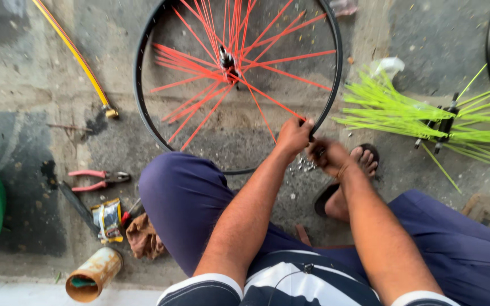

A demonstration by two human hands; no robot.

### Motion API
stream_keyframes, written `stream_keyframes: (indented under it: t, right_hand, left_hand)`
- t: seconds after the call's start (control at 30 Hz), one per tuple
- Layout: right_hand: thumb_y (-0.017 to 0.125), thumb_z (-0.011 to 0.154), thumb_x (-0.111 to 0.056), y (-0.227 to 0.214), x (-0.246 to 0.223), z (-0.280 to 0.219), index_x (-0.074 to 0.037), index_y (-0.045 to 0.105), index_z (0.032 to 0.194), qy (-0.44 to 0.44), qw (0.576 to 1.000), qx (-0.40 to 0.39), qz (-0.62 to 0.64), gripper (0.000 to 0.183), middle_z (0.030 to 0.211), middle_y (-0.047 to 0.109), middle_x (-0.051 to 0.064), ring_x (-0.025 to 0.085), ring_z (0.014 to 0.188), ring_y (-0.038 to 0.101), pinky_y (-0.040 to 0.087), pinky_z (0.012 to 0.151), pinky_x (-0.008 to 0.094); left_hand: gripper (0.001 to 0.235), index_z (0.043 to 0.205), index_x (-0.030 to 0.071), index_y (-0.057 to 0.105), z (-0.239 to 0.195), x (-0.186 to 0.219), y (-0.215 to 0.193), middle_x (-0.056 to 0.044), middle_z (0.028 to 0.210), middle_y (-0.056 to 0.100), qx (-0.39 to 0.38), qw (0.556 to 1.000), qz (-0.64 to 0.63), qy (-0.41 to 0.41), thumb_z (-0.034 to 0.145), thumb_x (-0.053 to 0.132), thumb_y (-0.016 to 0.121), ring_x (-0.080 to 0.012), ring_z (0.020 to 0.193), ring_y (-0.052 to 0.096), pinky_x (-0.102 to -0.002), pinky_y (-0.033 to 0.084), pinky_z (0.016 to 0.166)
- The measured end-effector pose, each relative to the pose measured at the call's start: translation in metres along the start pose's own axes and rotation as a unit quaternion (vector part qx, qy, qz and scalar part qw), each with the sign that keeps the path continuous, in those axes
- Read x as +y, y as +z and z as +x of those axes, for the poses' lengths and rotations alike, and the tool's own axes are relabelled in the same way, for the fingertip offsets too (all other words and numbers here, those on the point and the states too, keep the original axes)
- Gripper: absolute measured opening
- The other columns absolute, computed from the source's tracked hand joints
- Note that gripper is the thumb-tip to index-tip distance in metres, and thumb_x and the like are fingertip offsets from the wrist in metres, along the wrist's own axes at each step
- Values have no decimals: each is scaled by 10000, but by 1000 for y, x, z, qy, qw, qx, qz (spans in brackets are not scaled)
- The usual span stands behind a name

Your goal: The person sits on the ground and laces a bicycle wheel with red spokes. They insert the spokes into the hub and rim, then tighten the nipples by hand to secure the wheel structure.

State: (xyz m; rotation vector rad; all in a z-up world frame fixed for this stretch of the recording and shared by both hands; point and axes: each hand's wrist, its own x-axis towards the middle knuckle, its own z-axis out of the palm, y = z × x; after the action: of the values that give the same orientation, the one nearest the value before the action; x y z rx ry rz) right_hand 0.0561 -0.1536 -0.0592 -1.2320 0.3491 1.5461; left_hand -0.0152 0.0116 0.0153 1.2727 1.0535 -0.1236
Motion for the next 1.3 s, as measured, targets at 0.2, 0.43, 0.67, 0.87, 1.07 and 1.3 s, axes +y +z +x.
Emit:
stream_keyframes:
  t: [0.2, 0.43, 0.67, 0.87, 1.07, 1.3]
  right_hand:
    - [518, 1024, -350, 19, 13, 14, -87, 630, 852, -73, 989, 35, -123, 333, 693, 611, 45, 156, 581, 572, 453, 512, 303]
    - [469, 1042, -598, 45, -40, 22, -76, 662, 857, -242, 945, 191, 107, 587, 687, 602, 17, 135, 583, 552, 454, 543, 289]
    - [778, 852, -408, 76, -51, 20, 16, 710, 791, -192, 910, 326, -168, 434, 725, 691, 85, 188, 655, 624, 489, 630, 357]
    - [773, 806, -497, 40, -74, 1, 124, 747, 786, -154, 863, 316, -362, 621, 776, 736, 246, 306, 724, 674, 515, 737, 473]
    - [810, 734, -491, 37, -66, -8, 127, 713, 812, -219, 851, 296, -375, 631, 863, 716, 318, 413, 809, 693, 517, 776, 528]
    - [789, 800, -617, 45, -74, -22, 51, 611, 1279, -322, 879, 175, -306, 841, 1230, 643, 248, 314, 1069, 605, 471, 868, 464]
  left_hand:
    - [416, 881, 6, 726, 16, -31, 3, -259, 815, 730, 49, 974, 199, 97, 1006, 382, 599, -368, 755, 720, -479, 535, 695]
    - [272, 977, 38, 720, 11, -33, -2, -37, 780, 713, -29, 999, 4, 25, 1000, 300, 651, -151, 670, 651, -367, 524, 592]
    - [329, 979, -4, 697, -10, -19, 1, -159, 813, 727, 47, 993, 106, 20, 1006, 320, 647, -228, 684, 699, -412, 541, 637]
    - [313, 1004, 8, 722, -16, -24, 35, -178, 876, 737, 99, 987, 101, 78, 973, 319, 701, -255, 761, 706, -423, 541, 690]
    - [327, 987, 9, 712, -18, -49, 45, -190, 858, 730, 80, 996, -8, 33, 1010, 327, 638, -282, 740, 710, -446, 563, 675]
    - [278, 1070, 93, 760, -60, -45, 47, -218, 1059, 728, 214, 926, 287, 124, 884, 286, 685, -404, 999, 696, -507, 538, 881]
